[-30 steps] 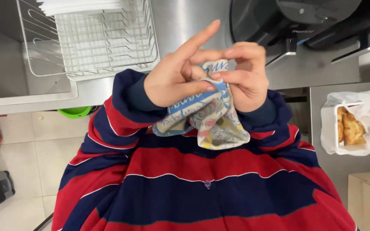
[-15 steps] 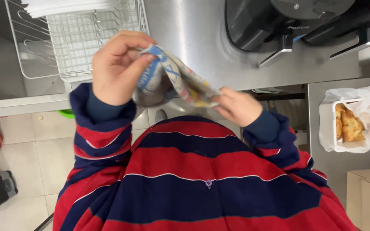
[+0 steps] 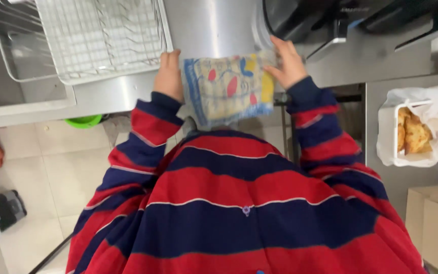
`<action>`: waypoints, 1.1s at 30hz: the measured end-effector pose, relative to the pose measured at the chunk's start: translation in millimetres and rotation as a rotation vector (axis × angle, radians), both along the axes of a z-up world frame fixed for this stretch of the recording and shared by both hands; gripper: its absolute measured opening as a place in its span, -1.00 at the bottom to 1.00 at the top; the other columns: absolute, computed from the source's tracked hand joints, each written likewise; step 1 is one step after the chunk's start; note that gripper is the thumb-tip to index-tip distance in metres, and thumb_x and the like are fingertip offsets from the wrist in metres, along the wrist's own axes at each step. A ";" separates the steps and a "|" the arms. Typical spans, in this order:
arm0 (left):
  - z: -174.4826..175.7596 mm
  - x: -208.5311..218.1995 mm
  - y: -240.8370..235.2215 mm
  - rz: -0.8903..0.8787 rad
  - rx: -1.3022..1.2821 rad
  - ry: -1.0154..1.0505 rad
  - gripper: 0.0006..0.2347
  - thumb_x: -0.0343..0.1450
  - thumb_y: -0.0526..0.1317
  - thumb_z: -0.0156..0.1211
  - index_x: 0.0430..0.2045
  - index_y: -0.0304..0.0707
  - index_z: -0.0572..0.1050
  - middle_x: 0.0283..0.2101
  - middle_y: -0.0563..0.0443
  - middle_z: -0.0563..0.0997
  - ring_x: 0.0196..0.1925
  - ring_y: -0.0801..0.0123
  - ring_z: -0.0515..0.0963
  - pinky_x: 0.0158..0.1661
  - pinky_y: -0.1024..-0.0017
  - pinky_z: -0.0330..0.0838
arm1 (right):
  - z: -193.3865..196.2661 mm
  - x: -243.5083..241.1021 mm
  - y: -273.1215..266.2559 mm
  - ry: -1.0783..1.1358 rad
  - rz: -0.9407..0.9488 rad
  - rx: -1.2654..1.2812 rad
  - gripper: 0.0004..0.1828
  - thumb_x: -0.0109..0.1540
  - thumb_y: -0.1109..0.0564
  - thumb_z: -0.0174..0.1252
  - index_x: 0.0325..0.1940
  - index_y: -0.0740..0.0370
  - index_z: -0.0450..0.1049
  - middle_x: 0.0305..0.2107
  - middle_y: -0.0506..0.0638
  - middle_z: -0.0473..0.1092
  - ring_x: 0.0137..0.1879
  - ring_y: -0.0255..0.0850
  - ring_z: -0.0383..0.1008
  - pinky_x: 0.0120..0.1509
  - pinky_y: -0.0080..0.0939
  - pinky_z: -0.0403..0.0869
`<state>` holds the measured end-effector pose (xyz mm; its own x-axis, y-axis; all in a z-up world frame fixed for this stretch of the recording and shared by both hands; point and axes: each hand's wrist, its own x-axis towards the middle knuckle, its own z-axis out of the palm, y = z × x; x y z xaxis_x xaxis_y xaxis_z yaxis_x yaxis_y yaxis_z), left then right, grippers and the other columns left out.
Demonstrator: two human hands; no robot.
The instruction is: The recorder peels an onion with a knife over a plate, washes the onion in a sink, and then folds a small kitchen towel.
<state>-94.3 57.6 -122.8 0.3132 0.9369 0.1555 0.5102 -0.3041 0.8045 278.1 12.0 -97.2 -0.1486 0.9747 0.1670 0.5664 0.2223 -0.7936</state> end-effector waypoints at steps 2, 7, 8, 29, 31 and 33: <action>-16.8 27.2 0.7 0.093 0.238 0.236 -0.57 0.37 -0.54 0.02 0.19 -0.43 0.39 0.13 -0.50 0.45 0.04 -0.24 0.51 -0.05 0.14 0.51 | -15.3 -11.7 10.2 -0.320 -0.084 0.091 -0.26 0.15 0.27 0.40 0.39 0.26 0.31 0.12 0.30 0.29 0.17 0.21 0.36 0.19 0.04 0.43; -93.8 53.3 -8.1 -0.010 0.302 0.444 -0.64 0.48 -0.37 0.04 0.22 -0.30 0.37 0.29 -0.28 0.38 0.30 -0.12 0.46 0.25 0.16 0.39 | -121.7 -7.0 1.1 -0.435 -0.160 0.147 -0.40 0.23 0.28 0.30 0.34 0.08 0.36 0.24 0.23 0.25 0.33 0.22 0.30 0.42 0.06 0.39; -103.4 55.8 -16.1 -0.104 0.315 0.450 -0.59 0.50 -0.34 0.03 0.30 -0.33 0.33 0.37 -0.26 0.32 0.44 -0.11 0.39 0.43 0.16 0.30 | -128.3 -11.6 -8.4 -0.402 -0.162 0.127 -0.44 0.29 0.27 0.27 0.36 0.05 0.35 0.29 0.21 0.24 0.39 0.20 0.28 0.50 0.04 0.37; -92.2 162.3 28.0 -0.340 0.384 0.196 -0.57 0.41 -0.17 0.33 0.14 -0.38 0.44 0.21 -0.28 0.46 0.30 -0.13 0.38 0.32 0.01 0.24 | -192.5 -2.2 -94.5 1.224 -0.720 -0.559 -0.87 0.30 0.14 0.23 -0.12 0.15 0.43 -0.31 -0.14 0.50 -0.29 -0.32 0.53 -0.19 -0.28 0.54; -89.1 190.2 43.9 -0.330 0.327 0.171 -0.61 0.37 -0.16 0.35 0.04 -0.35 0.48 0.11 -0.26 0.48 0.20 -0.14 0.41 0.23 0.01 0.27 | -204.9 -0.3 -99.4 1.275 -0.615 -0.583 -0.86 0.33 0.18 0.23 -0.06 0.19 0.44 -0.31 -0.12 0.48 -0.31 -0.32 0.48 -0.22 -0.31 0.48; -102.0 209.4 59.0 -0.321 0.265 0.144 -0.64 0.33 -0.16 0.38 -0.05 -0.33 0.52 0.01 -0.23 0.51 0.10 -0.14 0.44 0.13 0.01 0.30 | -202.1 -1.5 -104.8 1.319 -0.512 -0.607 -0.85 0.35 0.21 0.23 -0.01 0.23 0.45 -0.32 -0.10 0.47 -0.34 -0.33 0.44 -0.25 -0.34 0.42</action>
<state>115.1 116.7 -224.8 0.6182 0.7219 0.3109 0.4570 -0.6520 0.6050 276.6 -92.8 -299.3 0.1428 0.8412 -0.5216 -0.6762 -0.3019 -0.6720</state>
